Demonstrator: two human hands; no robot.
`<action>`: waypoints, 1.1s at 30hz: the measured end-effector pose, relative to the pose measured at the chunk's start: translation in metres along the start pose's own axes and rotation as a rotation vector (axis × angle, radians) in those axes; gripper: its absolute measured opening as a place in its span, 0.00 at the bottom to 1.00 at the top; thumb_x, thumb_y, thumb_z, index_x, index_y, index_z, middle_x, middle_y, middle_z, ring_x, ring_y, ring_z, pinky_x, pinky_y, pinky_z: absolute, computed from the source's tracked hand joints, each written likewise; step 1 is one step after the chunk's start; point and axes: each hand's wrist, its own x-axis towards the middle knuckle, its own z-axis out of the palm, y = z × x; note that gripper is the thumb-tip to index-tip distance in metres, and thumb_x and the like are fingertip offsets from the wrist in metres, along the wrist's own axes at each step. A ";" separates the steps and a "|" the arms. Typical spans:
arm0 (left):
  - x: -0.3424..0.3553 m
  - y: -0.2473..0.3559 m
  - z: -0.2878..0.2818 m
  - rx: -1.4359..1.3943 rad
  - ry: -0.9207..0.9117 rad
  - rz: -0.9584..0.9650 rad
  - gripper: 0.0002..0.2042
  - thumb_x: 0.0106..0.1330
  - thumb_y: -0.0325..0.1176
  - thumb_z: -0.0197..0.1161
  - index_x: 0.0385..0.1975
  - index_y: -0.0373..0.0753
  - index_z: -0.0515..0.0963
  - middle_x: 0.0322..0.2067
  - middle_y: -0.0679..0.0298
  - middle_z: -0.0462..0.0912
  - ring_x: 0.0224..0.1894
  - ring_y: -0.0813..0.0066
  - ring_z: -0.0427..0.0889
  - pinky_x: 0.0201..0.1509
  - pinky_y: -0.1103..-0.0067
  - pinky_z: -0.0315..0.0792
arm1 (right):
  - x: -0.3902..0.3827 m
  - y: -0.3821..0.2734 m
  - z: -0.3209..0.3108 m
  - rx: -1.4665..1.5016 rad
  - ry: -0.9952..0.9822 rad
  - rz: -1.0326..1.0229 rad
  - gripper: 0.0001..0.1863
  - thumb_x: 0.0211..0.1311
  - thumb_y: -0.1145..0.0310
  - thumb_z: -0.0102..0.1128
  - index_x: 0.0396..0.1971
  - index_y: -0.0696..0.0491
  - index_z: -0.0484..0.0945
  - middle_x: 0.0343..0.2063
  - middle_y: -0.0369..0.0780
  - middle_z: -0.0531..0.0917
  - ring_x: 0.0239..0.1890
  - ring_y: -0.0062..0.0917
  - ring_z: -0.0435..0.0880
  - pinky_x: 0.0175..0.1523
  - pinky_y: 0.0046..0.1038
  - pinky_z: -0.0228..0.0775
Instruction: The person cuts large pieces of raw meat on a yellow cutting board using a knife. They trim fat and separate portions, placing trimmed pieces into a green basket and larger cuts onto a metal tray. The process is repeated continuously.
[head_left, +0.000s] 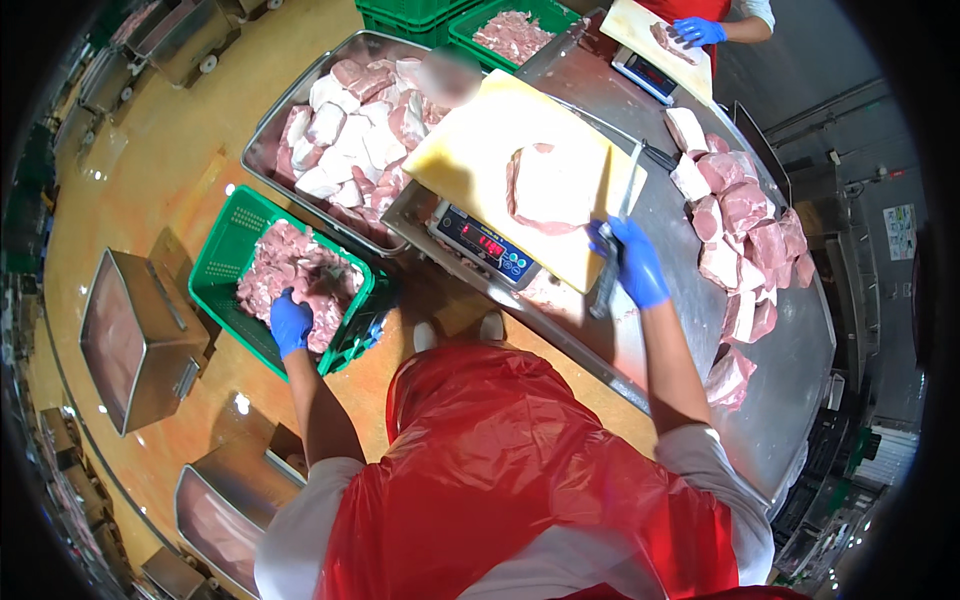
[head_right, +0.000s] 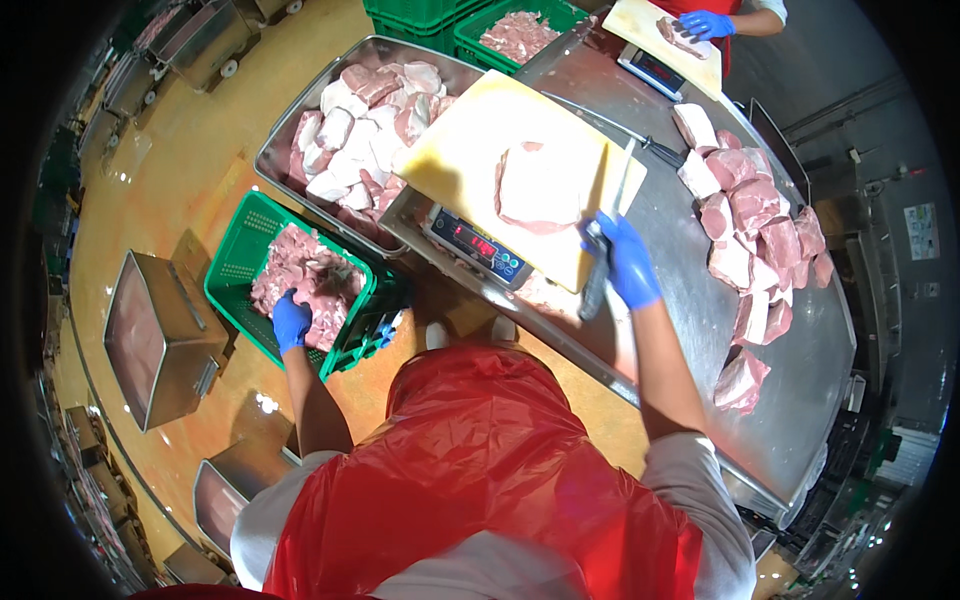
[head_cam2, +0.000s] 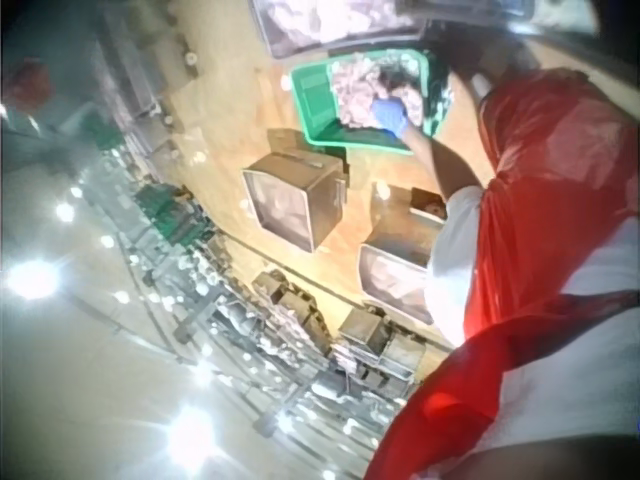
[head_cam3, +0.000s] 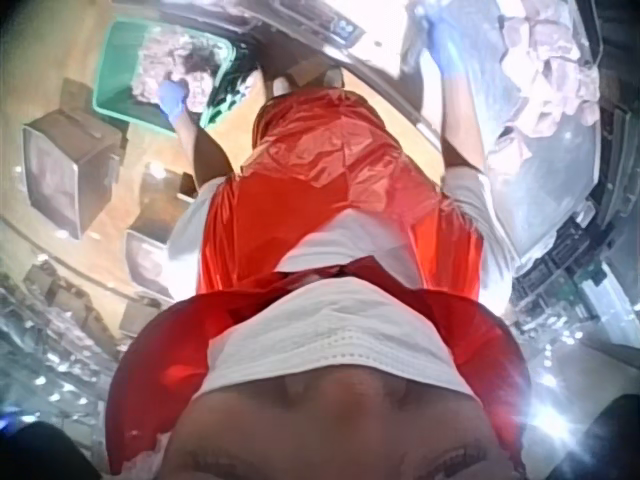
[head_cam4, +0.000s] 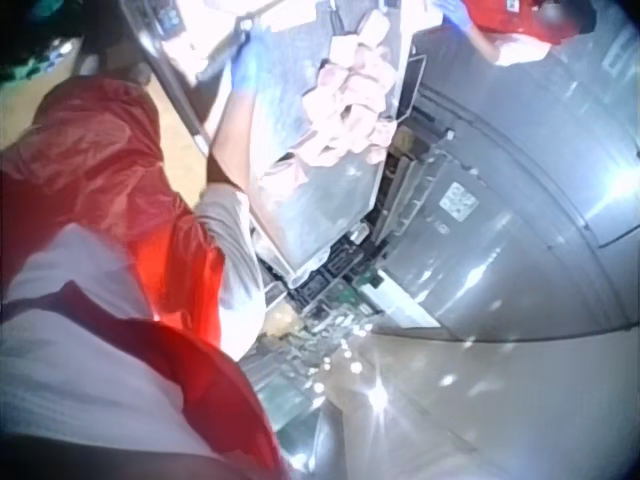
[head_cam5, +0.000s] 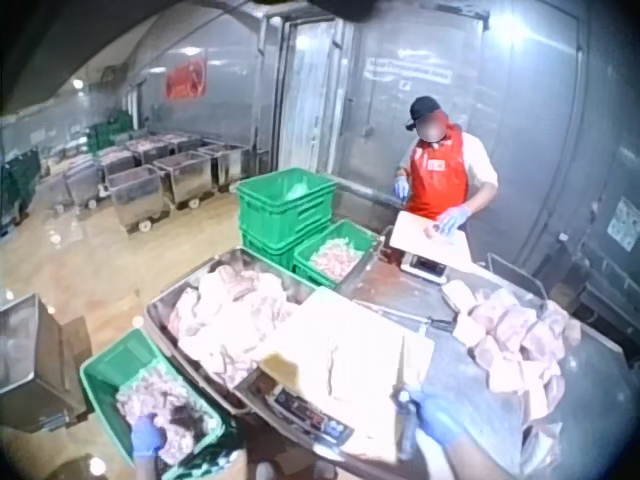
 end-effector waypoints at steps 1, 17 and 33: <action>0.003 0.034 -0.025 -0.106 0.083 0.043 0.18 0.59 0.32 0.63 0.50 0.35 0.81 0.42 0.41 0.84 0.43 0.44 0.85 0.49 0.60 0.79 | 0.018 0.005 0.012 0.107 -0.004 0.002 0.13 0.74 0.65 0.54 0.48 0.58 0.77 0.38 0.37 0.82 0.38 0.21 0.80 0.45 0.26 0.76; -0.022 0.245 -0.032 -0.805 -0.189 0.710 0.08 0.67 0.29 0.62 0.42 0.35 0.84 0.38 0.50 0.87 0.38 0.56 0.87 0.43 0.70 0.78 | -0.123 -0.013 0.005 -0.276 0.268 -0.376 0.11 0.75 0.66 0.52 0.41 0.60 0.76 0.34 0.42 0.85 0.37 0.24 0.84 0.48 0.28 0.76; -0.354 0.625 0.132 -0.675 -0.995 1.604 0.31 0.57 0.37 0.72 0.62 0.36 0.71 0.43 0.48 0.84 0.45 0.51 0.84 0.51 0.65 0.79 | -0.332 0.179 -0.197 0.249 1.078 -0.178 0.11 0.75 0.64 0.54 0.42 0.57 0.75 0.31 0.37 0.84 0.33 0.18 0.82 0.43 0.23 0.75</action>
